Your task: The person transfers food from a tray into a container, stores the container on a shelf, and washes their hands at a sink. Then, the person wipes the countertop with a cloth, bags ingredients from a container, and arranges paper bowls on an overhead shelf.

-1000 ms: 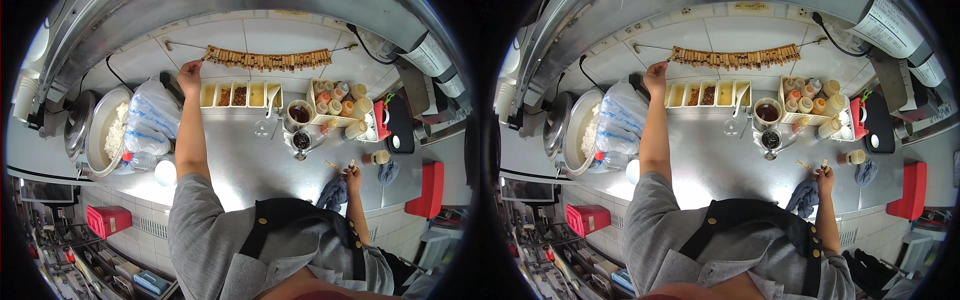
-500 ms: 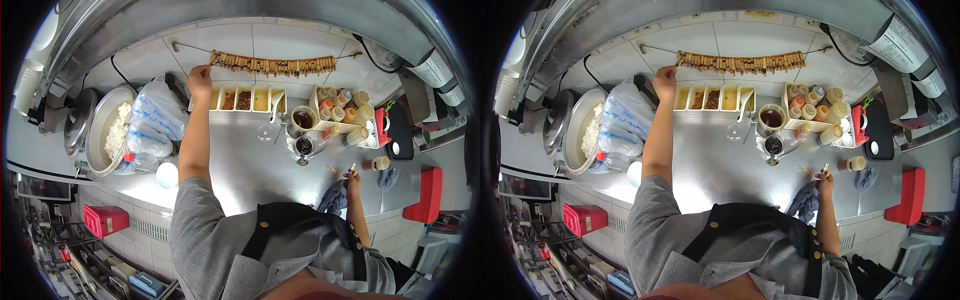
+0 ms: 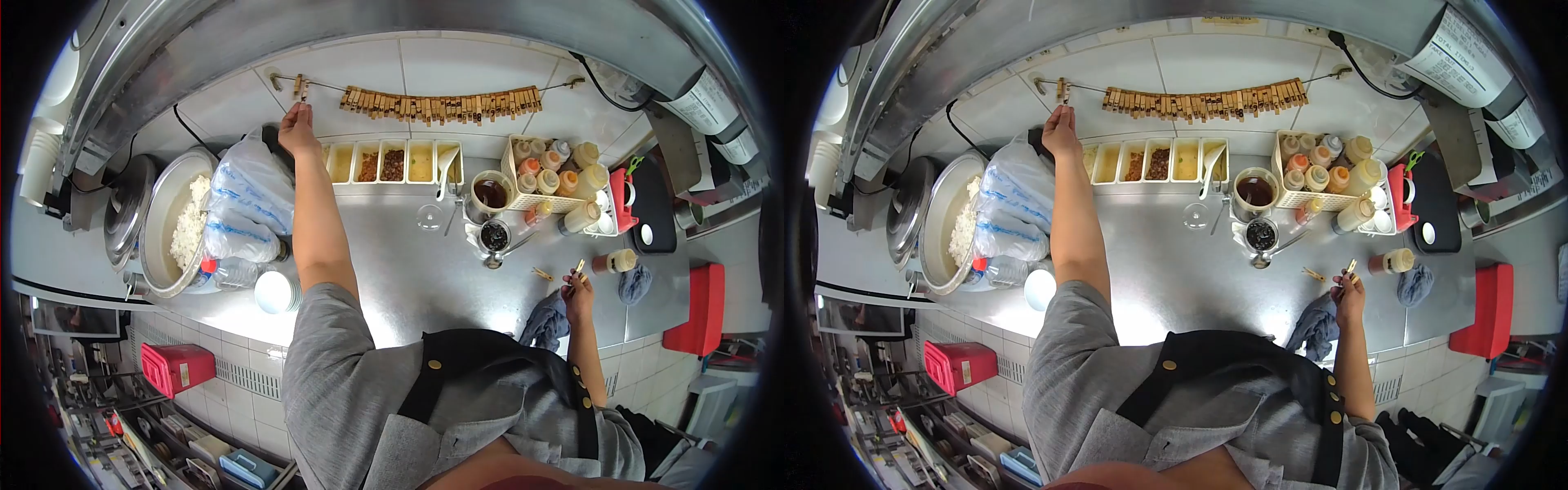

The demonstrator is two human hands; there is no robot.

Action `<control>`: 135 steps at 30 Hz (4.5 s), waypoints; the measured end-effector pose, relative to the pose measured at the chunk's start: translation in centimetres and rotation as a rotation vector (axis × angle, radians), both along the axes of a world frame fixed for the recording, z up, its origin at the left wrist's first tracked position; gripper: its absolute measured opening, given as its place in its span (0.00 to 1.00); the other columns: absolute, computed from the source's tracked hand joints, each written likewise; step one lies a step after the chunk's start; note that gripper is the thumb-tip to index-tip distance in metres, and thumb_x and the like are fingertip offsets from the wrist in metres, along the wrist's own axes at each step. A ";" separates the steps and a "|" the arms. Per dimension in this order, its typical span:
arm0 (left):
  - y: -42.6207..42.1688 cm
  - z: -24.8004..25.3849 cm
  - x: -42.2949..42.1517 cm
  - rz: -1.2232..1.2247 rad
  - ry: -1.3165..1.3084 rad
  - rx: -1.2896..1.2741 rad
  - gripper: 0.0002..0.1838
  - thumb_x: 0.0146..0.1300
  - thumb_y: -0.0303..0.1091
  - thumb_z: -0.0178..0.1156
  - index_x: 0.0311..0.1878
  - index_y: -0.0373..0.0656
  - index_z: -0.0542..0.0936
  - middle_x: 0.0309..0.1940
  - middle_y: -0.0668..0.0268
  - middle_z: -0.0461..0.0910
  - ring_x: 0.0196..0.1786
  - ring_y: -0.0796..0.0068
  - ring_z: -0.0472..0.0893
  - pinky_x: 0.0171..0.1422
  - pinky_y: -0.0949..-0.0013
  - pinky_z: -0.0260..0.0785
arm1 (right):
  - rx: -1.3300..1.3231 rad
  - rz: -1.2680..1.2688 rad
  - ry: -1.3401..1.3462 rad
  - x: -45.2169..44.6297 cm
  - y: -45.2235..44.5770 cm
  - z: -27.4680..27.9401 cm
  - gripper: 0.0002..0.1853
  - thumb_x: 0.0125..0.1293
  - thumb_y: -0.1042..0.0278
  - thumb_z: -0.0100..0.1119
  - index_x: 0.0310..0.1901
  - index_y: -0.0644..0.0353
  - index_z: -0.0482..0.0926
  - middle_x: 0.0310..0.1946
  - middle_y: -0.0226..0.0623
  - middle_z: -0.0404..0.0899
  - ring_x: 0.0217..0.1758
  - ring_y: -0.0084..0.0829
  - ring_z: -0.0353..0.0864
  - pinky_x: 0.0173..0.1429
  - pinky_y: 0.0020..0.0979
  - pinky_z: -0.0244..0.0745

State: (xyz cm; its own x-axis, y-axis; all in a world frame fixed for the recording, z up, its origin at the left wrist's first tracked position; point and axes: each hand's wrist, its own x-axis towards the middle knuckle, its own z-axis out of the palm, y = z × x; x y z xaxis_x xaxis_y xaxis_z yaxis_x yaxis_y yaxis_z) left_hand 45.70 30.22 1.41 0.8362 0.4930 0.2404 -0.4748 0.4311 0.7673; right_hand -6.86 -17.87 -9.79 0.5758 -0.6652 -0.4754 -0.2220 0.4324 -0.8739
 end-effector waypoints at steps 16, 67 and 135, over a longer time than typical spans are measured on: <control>-6.5 2.8 -9.2 -0.149 0.259 0.635 0.18 0.67 0.36 0.66 0.58 0.46 0.78 0.43 0.62 0.84 0.46 0.72 0.80 0.58 0.68 0.70 | 0.532 0.419 -0.531 5.2 7.1 12.0 0.19 0.73 0.63 0.58 0.63 0.58 0.74 0.43 0.24 0.77 0.32 0.15 0.69 0.34 0.18 0.66; -2.9 -2.4 -3.5 -0.319 0.276 -0.187 0.05 0.68 0.26 0.63 0.44 0.36 0.80 0.40 0.63 0.83 0.43 0.74 0.82 0.50 0.77 0.79 | 0.457 0.438 -0.450 7.0 8.8 11.4 0.21 0.75 0.59 0.50 0.62 0.63 0.74 0.41 0.26 0.75 0.40 0.23 0.75 0.42 0.23 0.72; -0.4 -1.7 3.3 -0.542 0.162 0.252 0.15 0.73 0.38 0.57 0.54 0.35 0.77 0.46 0.62 0.80 0.48 0.69 0.79 0.56 0.66 0.76 | -1.148 0.470 0.245 5.2 -0.2 -5.6 0.19 0.53 0.72 0.71 0.48 0.60 0.81 0.44 0.41 0.81 0.44 0.40 0.82 0.50 0.36 0.79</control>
State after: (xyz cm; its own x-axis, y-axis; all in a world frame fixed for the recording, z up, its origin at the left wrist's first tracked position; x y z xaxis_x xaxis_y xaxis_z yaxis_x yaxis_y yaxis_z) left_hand 49.00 29.77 -0.28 0.9873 -0.0677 0.1435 -0.1081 0.3749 0.9207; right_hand -1.66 -18.09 -15.41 0.8467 -0.5202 0.1116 -0.3564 -0.7103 -0.6071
